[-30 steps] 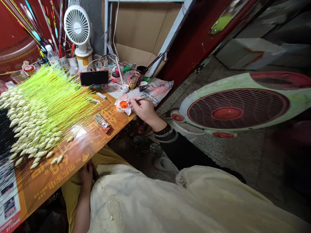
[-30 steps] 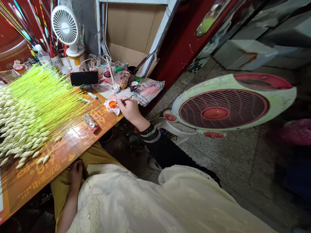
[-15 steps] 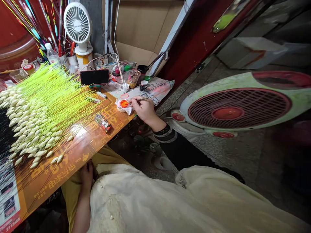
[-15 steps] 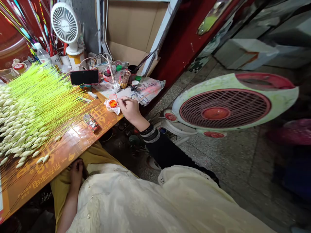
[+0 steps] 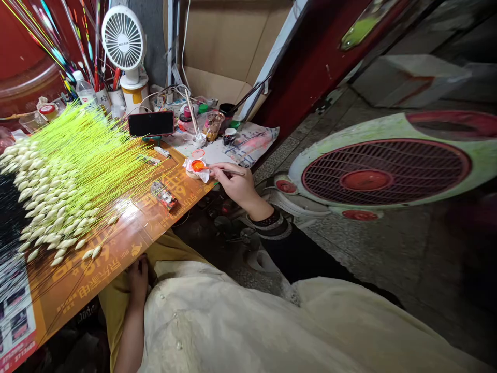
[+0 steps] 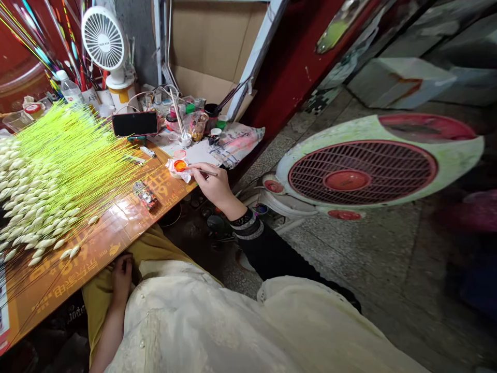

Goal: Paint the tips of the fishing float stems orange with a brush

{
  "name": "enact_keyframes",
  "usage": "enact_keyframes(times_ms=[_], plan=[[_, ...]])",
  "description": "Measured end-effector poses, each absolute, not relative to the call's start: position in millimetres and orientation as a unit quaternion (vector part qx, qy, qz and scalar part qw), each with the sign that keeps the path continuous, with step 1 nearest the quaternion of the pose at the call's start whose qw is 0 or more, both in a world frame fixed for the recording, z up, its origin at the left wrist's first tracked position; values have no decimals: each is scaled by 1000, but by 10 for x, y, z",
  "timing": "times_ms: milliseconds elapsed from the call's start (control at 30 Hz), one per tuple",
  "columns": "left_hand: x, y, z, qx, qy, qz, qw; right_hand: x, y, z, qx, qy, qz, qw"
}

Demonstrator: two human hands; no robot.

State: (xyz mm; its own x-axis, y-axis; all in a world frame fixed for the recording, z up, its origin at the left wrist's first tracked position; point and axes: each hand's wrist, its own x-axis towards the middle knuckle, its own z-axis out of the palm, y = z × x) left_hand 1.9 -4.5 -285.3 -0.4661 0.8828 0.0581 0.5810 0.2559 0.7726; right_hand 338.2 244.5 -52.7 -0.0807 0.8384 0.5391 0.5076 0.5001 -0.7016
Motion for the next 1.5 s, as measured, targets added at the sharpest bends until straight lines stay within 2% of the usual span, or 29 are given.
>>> enact_keyframes(times_ms=[333,500,667,867,1167,1400,1433,1500], plan=[[93,-212,-2617,511,745,386,187,3471,2467,-422,-494,-688,181,500],[173,-419,-2325,558,731,364,146,3481,2514,-446,-485,-637,247,545],[231,-652,-1883,629,695,340,77,3408,2543,-538,-452,-578,329,595],[103,-811,-1315,669,669,321,-44,3372,2545,-676,-452,-531,376,610],[-217,-815,-696,636,663,338,-204,3443,2349,-551,-481,-498,349,631],[-551,-738,-534,579,749,229,-226,3125,1833,-583,-373,-500,312,716],[-597,-735,-515,571,762,211,-221,3056,1725,-608,-364,-535,292,704],[-660,-734,-486,565,780,183,-198,2912,1519,-660,-358,-635,277,626]])
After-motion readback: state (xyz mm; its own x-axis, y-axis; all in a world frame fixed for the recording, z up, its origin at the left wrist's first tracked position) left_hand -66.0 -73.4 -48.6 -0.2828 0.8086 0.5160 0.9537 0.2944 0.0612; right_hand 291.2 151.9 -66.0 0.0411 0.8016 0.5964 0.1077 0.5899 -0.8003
